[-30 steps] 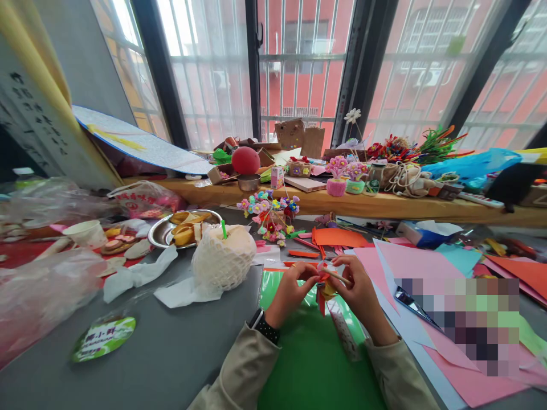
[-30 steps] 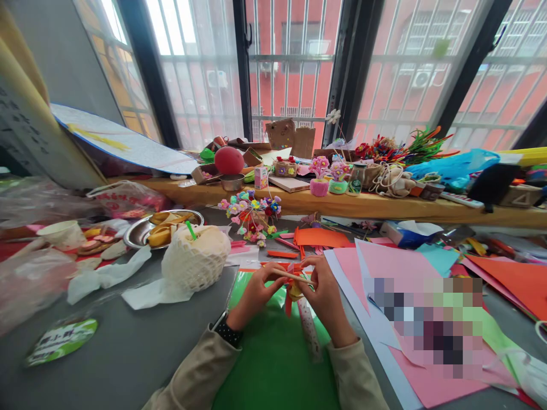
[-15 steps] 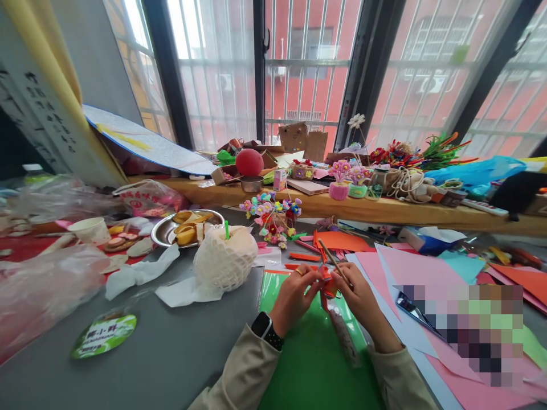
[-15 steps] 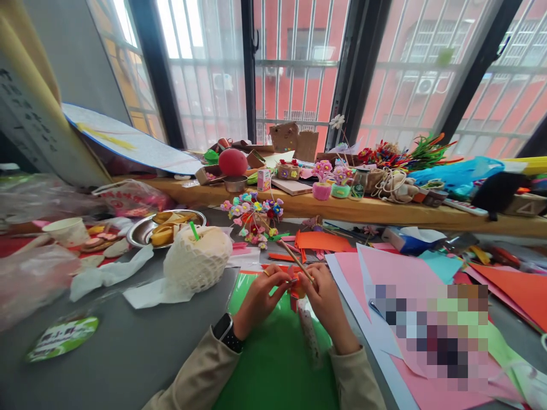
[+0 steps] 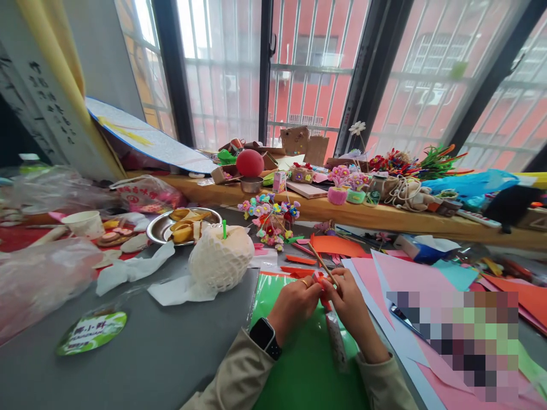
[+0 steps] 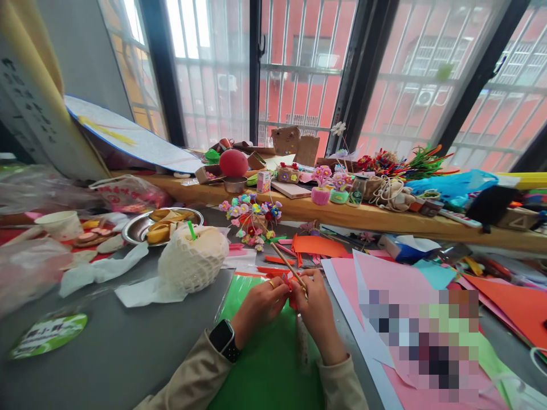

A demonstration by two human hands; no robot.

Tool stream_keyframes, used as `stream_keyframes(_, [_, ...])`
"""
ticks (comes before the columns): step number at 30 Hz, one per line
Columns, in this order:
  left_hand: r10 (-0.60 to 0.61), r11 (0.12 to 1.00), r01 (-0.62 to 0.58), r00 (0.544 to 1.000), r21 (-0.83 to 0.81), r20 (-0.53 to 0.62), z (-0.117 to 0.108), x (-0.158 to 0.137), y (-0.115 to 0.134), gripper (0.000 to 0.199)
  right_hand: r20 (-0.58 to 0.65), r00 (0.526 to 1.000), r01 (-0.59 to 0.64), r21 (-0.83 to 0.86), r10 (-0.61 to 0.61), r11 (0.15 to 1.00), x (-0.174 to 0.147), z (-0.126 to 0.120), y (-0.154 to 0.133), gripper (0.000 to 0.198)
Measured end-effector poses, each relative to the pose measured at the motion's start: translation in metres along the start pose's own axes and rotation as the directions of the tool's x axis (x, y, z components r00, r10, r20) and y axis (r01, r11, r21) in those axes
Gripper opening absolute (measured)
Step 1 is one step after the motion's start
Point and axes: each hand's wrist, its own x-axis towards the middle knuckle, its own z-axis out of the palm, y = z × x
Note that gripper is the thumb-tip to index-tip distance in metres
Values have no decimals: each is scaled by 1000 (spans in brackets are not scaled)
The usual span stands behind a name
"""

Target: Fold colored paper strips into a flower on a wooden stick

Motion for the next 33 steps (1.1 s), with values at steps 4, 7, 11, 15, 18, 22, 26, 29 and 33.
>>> stream_keyframes(4, [7, 1000, -7, 1000, -5, -2, 3, 0, -1, 17, -34, 999, -22, -37, 21, 999, 0, -2, 1, 32])
stream_keyframes(7, [5, 1000, -5, 1000, 14, 5, 5, -1, -1, 17, -53, 998, -45, -41, 43, 998, 0, -3, 1, 31])
stream_keyframes(11, [8, 1000, -8, 1000, 13, -4, 6, -2, -2, 15, -42, 997, -70, -6, 70, 998, 0, -2, 1, 31])
stream_keyframes(15, [7, 1000, -7, 999, -4, -42, 3, -2, -1, 12, -40, 995, -86, 61, 89, 994, 0, 0, 0, 31])
stream_keyframes(18, [-20, 1000, 21, 997, 1, -79, 0, -1, 0, 13, -49, 996, -70, 81, 74, 994, -1, 0, -2, 28])
stream_keyframes(22, [-45, 999, 47, 993, 13, -106, -1, -1, 1, 15, -45, 997, -58, 69, 61, 996, -1, 1, -3, 25])
stream_keyframes(26, [-36, 999, 37, 996, 18, -84, 0, -2, 2, 15, -64, 995, -75, 69, 80, 995, 0, 1, 0, 24])
stream_keyframes(29, [-55, 998, 55, 995, 3, -88, 0, -3, 1, 14, -151, 978, -135, 84, 147, 987, 2, -4, 5, 24])
stream_keyframes(33, [-82, 996, 84, 989, 5, -124, -1, -3, 0, 12, -143, 971, -170, 144, 190, 975, 3, -10, 6, 24])
